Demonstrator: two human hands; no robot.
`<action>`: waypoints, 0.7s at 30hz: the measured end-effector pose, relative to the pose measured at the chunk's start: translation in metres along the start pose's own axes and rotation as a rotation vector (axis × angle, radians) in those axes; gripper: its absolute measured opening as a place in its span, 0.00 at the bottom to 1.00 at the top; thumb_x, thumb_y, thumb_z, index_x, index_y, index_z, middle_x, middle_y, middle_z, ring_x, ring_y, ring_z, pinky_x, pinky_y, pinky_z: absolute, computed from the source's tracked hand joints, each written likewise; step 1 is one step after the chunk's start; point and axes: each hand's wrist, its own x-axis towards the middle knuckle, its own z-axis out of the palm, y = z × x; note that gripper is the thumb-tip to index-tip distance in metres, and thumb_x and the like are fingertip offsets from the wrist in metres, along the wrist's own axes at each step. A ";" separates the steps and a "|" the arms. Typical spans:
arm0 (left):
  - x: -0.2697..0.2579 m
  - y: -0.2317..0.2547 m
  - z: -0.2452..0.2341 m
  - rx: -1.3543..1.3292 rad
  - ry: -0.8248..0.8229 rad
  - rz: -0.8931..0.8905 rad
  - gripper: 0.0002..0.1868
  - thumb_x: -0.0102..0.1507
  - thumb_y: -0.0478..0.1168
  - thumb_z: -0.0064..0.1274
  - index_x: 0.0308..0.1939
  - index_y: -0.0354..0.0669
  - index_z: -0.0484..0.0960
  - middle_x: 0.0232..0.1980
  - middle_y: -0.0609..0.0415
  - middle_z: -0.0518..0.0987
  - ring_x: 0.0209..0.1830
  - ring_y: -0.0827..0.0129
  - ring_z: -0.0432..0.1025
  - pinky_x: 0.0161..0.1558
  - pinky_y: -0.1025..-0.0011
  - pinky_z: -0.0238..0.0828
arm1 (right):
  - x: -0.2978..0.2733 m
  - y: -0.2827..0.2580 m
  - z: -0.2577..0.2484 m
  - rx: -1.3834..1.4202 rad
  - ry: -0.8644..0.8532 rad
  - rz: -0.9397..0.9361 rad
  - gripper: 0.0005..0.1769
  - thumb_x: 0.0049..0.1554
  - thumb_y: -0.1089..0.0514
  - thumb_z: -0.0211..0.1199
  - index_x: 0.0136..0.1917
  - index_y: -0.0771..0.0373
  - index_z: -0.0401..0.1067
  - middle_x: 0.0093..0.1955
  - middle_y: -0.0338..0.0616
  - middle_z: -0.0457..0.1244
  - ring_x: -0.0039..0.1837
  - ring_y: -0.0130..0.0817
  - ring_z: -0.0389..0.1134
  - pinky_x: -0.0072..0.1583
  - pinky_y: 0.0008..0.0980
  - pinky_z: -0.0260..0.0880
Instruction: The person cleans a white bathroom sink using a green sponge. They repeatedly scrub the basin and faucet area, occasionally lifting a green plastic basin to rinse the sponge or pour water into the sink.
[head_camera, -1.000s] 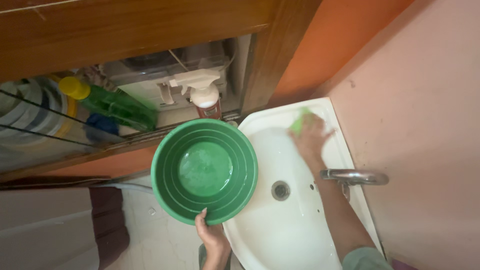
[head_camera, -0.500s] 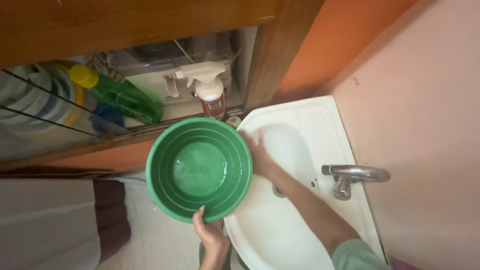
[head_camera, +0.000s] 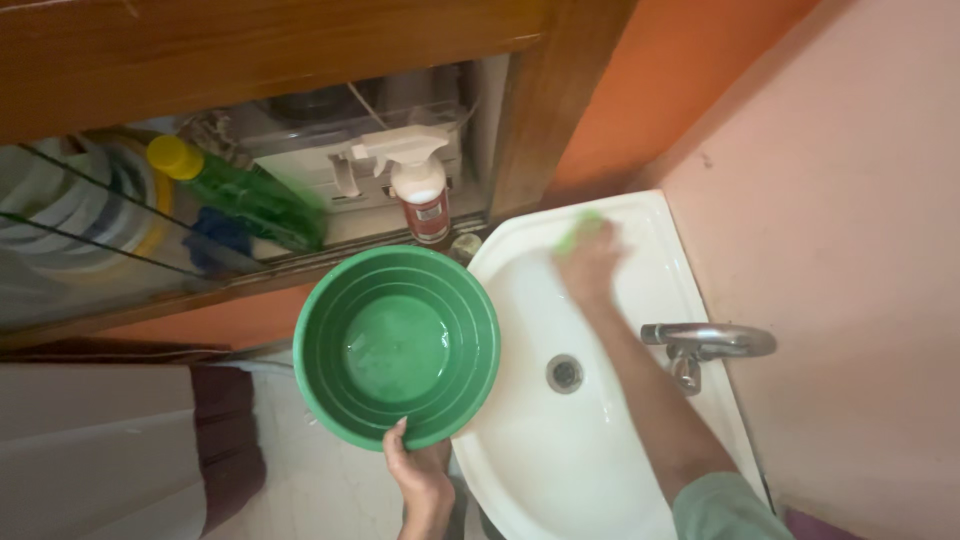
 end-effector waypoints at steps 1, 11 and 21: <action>0.001 -0.003 -0.002 0.008 -0.021 0.027 0.26 0.63 0.51 0.45 0.59 0.36 0.72 0.63 0.48 0.75 0.65 0.56 0.68 0.66 0.54 0.59 | -0.010 -0.021 0.015 -0.202 0.093 -0.310 0.39 0.56 0.46 0.61 0.73 0.69 0.60 0.76 0.59 0.55 0.81 0.57 0.52 0.73 0.68 0.53; 0.001 -0.016 0.005 0.011 -0.047 0.002 0.24 0.64 0.49 0.49 0.58 0.35 0.72 0.61 0.48 0.75 0.64 0.58 0.68 0.66 0.57 0.59 | -0.022 -0.019 -0.001 -0.427 -0.249 -0.338 0.45 0.54 0.58 0.58 0.82 0.54 0.46 0.87 0.57 0.31 0.86 0.56 0.26 0.72 0.80 0.28; -0.004 -0.010 0.010 0.037 -0.005 0.029 0.23 0.62 0.49 0.48 0.56 0.36 0.73 0.60 0.50 0.76 0.63 0.59 0.69 0.65 0.57 0.60 | -0.171 -0.061 0.060 0.540 -0.223 -0.586 0.43 0.56 0.48 0.62 0.78 0.68 0.51 0.80 0.65 0.42 0.81 0.63 0.36 0.76 0.62 0.33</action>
